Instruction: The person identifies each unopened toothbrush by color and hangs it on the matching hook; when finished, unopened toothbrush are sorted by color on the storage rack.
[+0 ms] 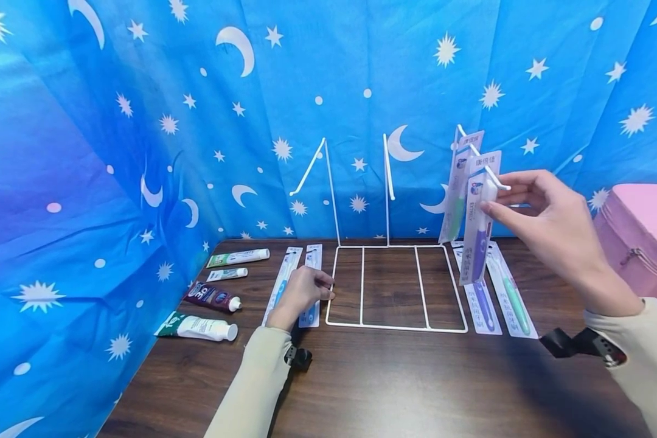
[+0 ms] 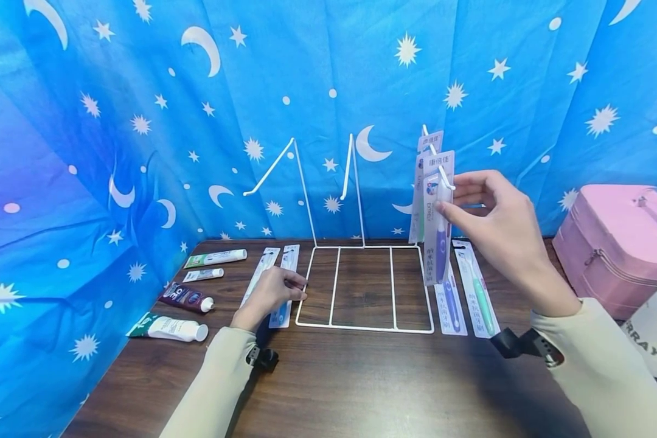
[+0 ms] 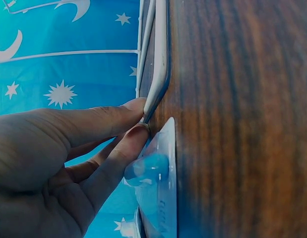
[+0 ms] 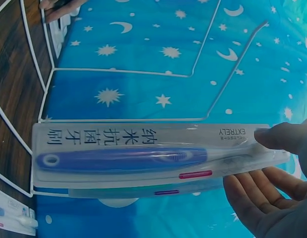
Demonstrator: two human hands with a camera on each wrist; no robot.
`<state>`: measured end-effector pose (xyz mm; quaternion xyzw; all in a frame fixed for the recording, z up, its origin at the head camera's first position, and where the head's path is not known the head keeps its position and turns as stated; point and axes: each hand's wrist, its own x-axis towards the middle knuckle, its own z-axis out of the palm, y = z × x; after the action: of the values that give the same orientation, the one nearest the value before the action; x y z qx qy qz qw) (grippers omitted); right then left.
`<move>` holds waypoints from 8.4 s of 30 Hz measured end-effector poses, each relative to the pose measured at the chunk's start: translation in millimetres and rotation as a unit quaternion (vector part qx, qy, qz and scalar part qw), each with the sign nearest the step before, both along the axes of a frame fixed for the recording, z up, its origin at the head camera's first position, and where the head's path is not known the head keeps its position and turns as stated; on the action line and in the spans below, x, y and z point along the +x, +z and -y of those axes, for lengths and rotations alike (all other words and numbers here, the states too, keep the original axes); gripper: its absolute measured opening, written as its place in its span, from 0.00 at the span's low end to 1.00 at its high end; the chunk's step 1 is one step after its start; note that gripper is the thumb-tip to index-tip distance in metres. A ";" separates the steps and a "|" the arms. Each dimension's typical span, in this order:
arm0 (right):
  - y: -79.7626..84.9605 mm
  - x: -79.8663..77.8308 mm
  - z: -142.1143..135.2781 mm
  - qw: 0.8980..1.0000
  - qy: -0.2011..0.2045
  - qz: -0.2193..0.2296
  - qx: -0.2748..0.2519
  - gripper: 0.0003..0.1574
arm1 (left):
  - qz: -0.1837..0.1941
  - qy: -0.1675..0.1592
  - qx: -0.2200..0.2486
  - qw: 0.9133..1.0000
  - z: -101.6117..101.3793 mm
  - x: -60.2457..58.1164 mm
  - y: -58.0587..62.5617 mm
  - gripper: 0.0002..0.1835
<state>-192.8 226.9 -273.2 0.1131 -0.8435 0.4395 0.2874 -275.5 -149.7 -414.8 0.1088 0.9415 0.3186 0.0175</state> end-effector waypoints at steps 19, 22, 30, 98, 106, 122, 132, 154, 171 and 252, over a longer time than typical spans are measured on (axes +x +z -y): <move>-3.6 -28.5 4.6 0.999 -0.015 0.008 -0.028 0.28 | -0.004 -0.002 0.007 1.000 1.2 -0.2 -1.1 0.12; -3.8 -29.3 5.1 1.000 -0.015 0.012 -0.024 0.29 | -0.005 -0.001 0.007 1.000 0.9 -0.1 -1.2 0.12; -3.6 -13.5 6.4 0.999 -0.030 0.021 -0.020 0.30 | -0.009 -0.005 0.006 1.000 0.3 0.5 -1.3 0.12; 5.2 9.2 96.3 0.994 0.104 0.019 0.017 0.27 | 0.002 0.003 0.001 1.000 -1.4 1.1 0.0 0.12; -2.8 -19.1 103.1 0.996 0.085 0.016 0.005 0.27 | 0.004 0.005 0.003 1.000 -1.4 2.0 -0.1 0.11; -12.9 -64.9 105.9 0.996 0.076 0.000 -0.037 0.25 | -0.003 0.001 -0.001 1.000 -1.9 1.6 -0.9 0.12; -16.4 -77.7 106.8 0.997 0.058 0.006 -0.052 0.25 | -0.004 0.002 0.003 1.000 -1.4 0.9 -0.8 0.12; -43.5 -31.0 65.2 0.995 0.022 -0.012 -0.093 0.19 | -0.003 -0.001 0.004 1.000 -1.3 2.2 -1.2 0.10; -74.8 -54.0 -19.1 0.975 -0.069 0.020 -0.211 0.22 | -0.003 0.001 0.005 1.000 -1.9 0.7 -1.4 0.10; -109.1 -70.7 -84.2 0.944 -0.071 0.317 -0.057 0.46 | -0.002 -0.004 -0.002 1.000 -0.6 0.0 -0.8 0.10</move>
<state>-263.5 311.2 -382.4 -0.1084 -0.8703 0.4786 0.0416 -275.5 -149.1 -415.6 0.1134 0.9418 0.3161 0.0174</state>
